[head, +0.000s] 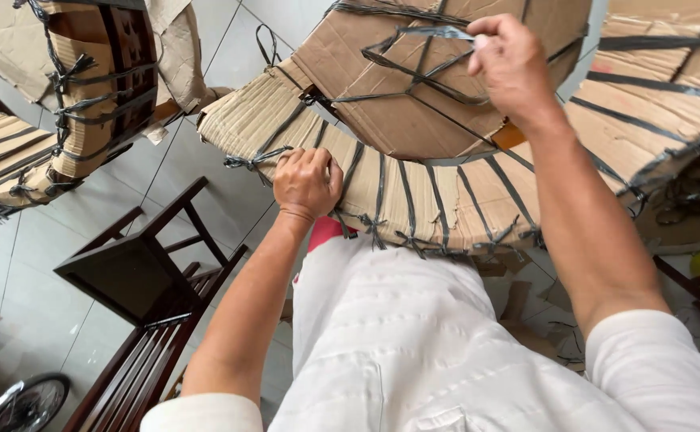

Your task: Securing cardboard slats to a frame using ties by threading them through holes and tying knots.

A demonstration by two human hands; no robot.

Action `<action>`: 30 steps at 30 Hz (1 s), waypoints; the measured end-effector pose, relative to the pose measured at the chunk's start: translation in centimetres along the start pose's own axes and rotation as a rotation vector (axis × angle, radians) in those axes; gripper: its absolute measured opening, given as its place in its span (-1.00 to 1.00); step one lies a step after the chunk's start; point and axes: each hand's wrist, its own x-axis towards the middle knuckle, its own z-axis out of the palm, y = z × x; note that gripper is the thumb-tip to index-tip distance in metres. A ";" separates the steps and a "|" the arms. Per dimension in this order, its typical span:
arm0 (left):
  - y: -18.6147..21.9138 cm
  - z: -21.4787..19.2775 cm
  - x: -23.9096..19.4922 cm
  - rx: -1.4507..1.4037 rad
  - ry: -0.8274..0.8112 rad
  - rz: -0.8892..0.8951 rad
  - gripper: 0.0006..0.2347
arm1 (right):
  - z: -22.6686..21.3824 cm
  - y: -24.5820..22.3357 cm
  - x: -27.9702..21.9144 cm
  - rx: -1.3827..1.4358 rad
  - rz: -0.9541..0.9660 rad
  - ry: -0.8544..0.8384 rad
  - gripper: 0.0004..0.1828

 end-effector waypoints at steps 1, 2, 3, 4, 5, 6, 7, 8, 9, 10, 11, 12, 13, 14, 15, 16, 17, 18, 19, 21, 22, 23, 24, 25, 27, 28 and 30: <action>0.1 0.0 -0.3 -0.007 0.007 0.010 -0.87 | -1.0 -0.8 -2.0 -0.004 -0.001 0.014 -0.75; 0.0 0.1 -0.4 -0.018 0.034 0.015 -0.87 | -1.9 -1.8 -4.0 0.128 0.005 0.046 -0.75; -0.1 0.1 -0.4 -0.030 0.061 0.019 -0.88 | -2.8 -2.8 -6.0 0.259 0.008 0.077 -0.75; -0.1 0.2 -0.6 -0.037 0.069 0.035 -0.88 | -3.2 -3.4 -8.0 0.258 0.004 0.096 -0.75; -0.1 0.3 -0.8 -0.032 0.073 0.025 -0.88 | -3.5 -4.1 -10.1 0.266 0.021 0.139 -0.76; -0.3 0.4 -0.6 -0.029 0.080 0.024 -0.87 | -3.8 -4.9 -12.2 0.277 0.036 0.192 -0.77; -0.8 1.0 -1.3 -0.039 0.090 0.048 -0.87 | -3.0 -4.0 -13.7 0.278 0.030 0.220 -0.77; -1.2 1.8 -1.6 -0.046 0.104 0.047 -0.88 | -2.5 -3.1 -15.1 0.337 -0.014 0.282 -0.76; -1.6 2.6 -1.8 -0.055 0.116 0.046 -0.87 | -1.9 -2.2 -16.4 0.394 -0.061 0.343 -0.75; -1.5 2.5 -1.7 -0.069 0.133 0.064 -0.87 | -0.6 -2.5 -17.8 0.386 -0.072 0.367 -0.75; -1.5 2.6 -1.6 -0.085 0.131 0.065 -0.85 | 0.8 -2.7 -18.9 0.460 -0.014 0.394 -0.77; -1.7 2.4 -1.8 -0.094 0.123 0.060 -0.83 | 2.4 -2.8 -20.0 0.538 0.048 0.410 -0.78; -1.5 2.2 -1.6 -0.101 0.133 0.071 -0.83 | 3.6 -1.9 -20.5 0.536 0.040 0.425 -0.78; -1.5 1.9 -1.6 -0.140 0.080 0.045 -0.83 | 5.1 -0.9 -21.0 0.590 0.093 0.403 -0.79; -1.5 1.5 -1.6 -0.179 0.027 0.018 -0.81 | 6.6 0.0 -21.4 0.645 0.146 0.381 -0.80; -1.4 1.1 -1.4 -0.180 0.030 0.027 -0.81 | 7.5 -0.1 -21.7 0.648 0.142 0.389 -0.80; -1.2 0.6 -1.2 -0.275 -0.059 -0.040 -0.82 | 8.4 -0.2 -21.8 0.658 0.162 0.354 -0.80; -1.0 0.1 -1.0 -0.371 -0.149 -0.111 -0.80 | 9.2 -0.3 -22.0 0.665 0.182 0.318 -0.79; 0.1 -1.6 -0.3 -0.374 -0.146 -0.103 -0.80 | 9.9 -0.6 -22.0 0.665 0.178 0.325 -0.79; 2.3 -5.0 1.2 -0.633 -0.470 -0.210 -0.61 | 11.0 -1.1 -21.8 0.604 0.131 0.255 -0.77; 3.1 -5.0 0.8 -0.637 -0.465 -0.207 -0.61 | 11.3 -1.3 -21.8 0.600 0.127 0.258 -0.77; 3.9 -5.0 0.5 -0.870 -0.587 -0.299 -0.56 | 11.7 -1.4 -21.8 0.557 0.113 0.233 -0.77; 4.6 -5.0 0.1 -1.100 -0.704 -0.393 -0.47 | 12.1 -1.6 -21.7 0.516 0.098 0.204 -0.78; 5.3 -4.9 0.2 -1.101 -0.697 -0.391 -0.47 | 12.1 -1.7 -21.7 0.513 0.092 0.203 -0.78; 6.6 -4.8 0.4 -1.478 -0.638 -0.385 -0.56 | 12.4 -2.0 -21.5 0.442 0.071 0.156 -0.80; 6.4 -4.0 0.4 -1.476 -0.633 -0.388 -0.56 | 12.3 -2.4 -21.9 0.442 0.068 0.151 -0.80; 6.1 -2.3 0.1 -1.486 -0.589 -0.354 -0.55 | 12.3 -3.1 -22.7 0.408 0.065 0.157 -0.79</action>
